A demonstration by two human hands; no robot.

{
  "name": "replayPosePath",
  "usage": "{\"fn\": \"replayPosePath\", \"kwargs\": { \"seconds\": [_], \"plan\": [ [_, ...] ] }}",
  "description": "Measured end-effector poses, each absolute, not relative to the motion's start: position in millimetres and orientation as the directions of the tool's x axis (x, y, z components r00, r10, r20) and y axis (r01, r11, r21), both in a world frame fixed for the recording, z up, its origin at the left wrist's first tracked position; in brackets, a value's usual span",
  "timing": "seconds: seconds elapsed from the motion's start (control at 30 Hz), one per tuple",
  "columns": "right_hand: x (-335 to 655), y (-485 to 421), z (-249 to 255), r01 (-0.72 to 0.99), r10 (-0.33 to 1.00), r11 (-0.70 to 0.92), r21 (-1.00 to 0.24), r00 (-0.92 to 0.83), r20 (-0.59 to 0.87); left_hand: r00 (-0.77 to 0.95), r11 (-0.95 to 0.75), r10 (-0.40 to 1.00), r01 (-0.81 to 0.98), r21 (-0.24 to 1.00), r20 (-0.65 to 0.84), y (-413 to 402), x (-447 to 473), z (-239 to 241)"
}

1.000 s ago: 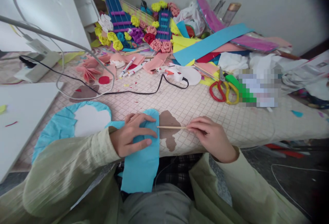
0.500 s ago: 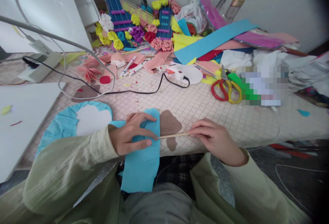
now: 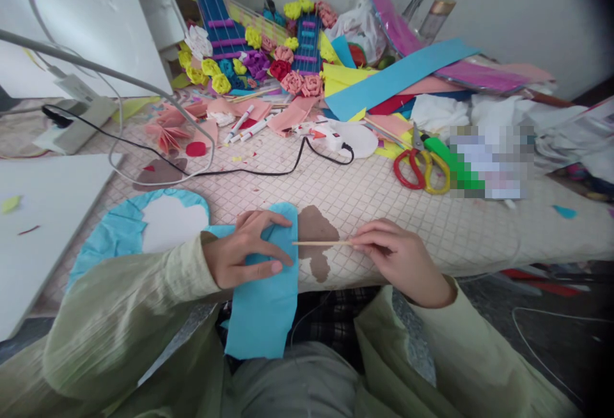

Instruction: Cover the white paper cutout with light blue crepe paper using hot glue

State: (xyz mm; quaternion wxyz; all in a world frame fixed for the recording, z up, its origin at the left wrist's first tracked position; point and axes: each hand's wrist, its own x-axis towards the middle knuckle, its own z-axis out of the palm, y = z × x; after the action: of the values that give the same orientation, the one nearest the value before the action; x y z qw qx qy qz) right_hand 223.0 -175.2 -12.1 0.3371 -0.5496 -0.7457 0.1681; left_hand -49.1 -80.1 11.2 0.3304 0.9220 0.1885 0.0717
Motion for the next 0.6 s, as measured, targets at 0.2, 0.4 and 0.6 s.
{"fn": "replayPosePath", "kwargs": {
  "seconds": [0.2, 0.4, 0.6],
  "plan": [
    [219, -166, -16, 0.737, 0.932, 0.306, -0.603, -0.105, 0.346, 0.919, -0.718, 0.393, 0.283, 0.636, 0.034, -80, -49, 8],
    [220, -162, -19, 0.758, 0.922, 0.287, -0.586, -0.053, 0.383, 0.921, -0.711, 0.388, 0.275, 0.647, 0.035, -80, -49, 10],
    [218, -154, -18, 0.768, 0.930, 0.246, -0.591, -0.015, 0.368, 0.919, -0.710, 0.392, 0.281, 0.645, 0.031, -81, -49, 12]
  ]
}}
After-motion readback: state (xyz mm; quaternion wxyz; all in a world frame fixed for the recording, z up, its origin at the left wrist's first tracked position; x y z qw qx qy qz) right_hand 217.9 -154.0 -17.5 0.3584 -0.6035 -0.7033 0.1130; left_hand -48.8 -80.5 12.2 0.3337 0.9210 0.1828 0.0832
